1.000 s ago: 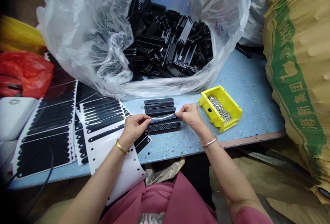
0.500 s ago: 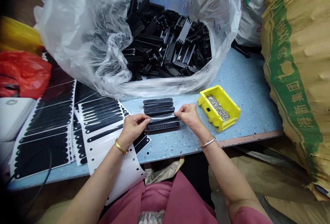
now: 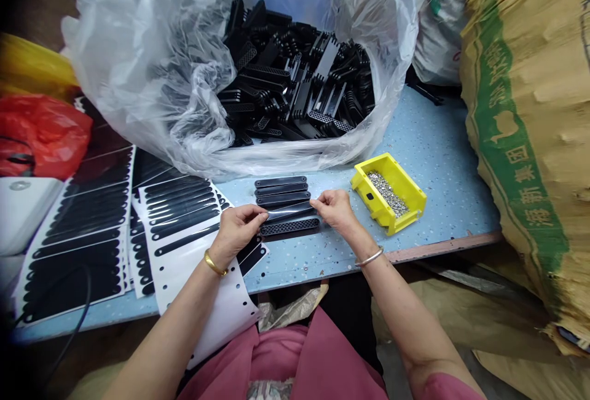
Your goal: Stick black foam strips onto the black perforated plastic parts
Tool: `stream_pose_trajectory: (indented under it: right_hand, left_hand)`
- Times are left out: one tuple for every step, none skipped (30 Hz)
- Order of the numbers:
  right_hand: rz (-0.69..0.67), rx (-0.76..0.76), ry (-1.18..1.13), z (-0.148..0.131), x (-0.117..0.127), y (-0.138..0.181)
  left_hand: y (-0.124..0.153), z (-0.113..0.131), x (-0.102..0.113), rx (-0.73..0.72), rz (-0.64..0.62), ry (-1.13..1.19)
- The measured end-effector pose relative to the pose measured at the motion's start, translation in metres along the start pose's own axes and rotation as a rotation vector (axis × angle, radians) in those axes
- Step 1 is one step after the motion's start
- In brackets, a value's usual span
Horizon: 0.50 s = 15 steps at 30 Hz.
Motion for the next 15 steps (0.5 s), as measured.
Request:
stream_pose_trajectory:
  right_hand:
    - [-0.004,0.005,0.03,0.001,-0.001,0.0]
    - [-0.002,0.007,0.057,0.002,-0.001,-0.001]
    - [0.009,0.014,0.086,0.002,-0.001,-0.001]
    - [0.031,0.032,0.124,0.002,0.0,-0.001]
    - [0.075,0.059,0.169,0.001,0.002,0.0]
    - [0.146,0.092,0.219,0.0,0.003,0.001]
    - [0.235,0.128,0.269,-0.002,0.003,0.003]
    - [0.32,0.162,0.315,-0.005,0.003,0.006]
    - [0.378,0.19,0.355,-0.009,0.0,0.01]
    - [0.399,0.213,0.393,-0.014,-0.005,0.013]
    - [0.382,0.241,0.437,-0.02,-0.012,0.017]
    - [0.337,0.276,0.493,-0.026,-0.02,0.02]
    - [0.281,0.315,0.559,-0.033,-0.03,0.023]
    - [0.224,0.347,0.634,-0.039,-0.038,0.025]
    - [0.177,0.367,0.71,-0.044,-0.046,0.025]
  left_hand:
    - [0.0,0.0,0.0,-0.002,0.001,-0.001]
    - [0.0,0.0,0.0,-0.003,0.003,-0.003]
    - [0.0,0.0,0.0,-0.002,0.006,-0.006]
    - [0.001,0.001,-0.001,-0.002,0.009,-0.01]
    - [0.001,0.002,-0.001,-0.003,0.012,-0.013]
    - [0.001,0.003,-0.001,-0.004,0.013,-0.014]
    - [0.001,0.004,-0.001,-0.005,0.014,-0.013]
    - [0.002,0.005,-0.001,-0.005,0.014,-0.009]
    - [0.002,0.005,-0.001,-0.004,0.011,-0.006]
    - [0.002,0.006,-0.001,-0.003,0.006,-0.005]
    - [0.002,0.006,-0.001,0.0,0.0,-0.007]
    - [0.002,0.006,-0.001,0.005,-0.008,-0.011]
    - [0.002,0.006,-0.001,0.008,-0.015,-0.015]
    - [0.002,0.007,-0.001,0.009,-0.02,-0.022]
    - [0.002,0.007,-0.001,0.007,-0.02,-0.03]
Point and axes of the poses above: each hand's wrist, its own y-axis away from the middle knuckle, its own x-axis out of the back of the hand, z = x × y, the point moved 1 cm from there along -y, towards the middle knuckle, and after that the axes turned 13 degrees about -x, right-handed, at the moved point
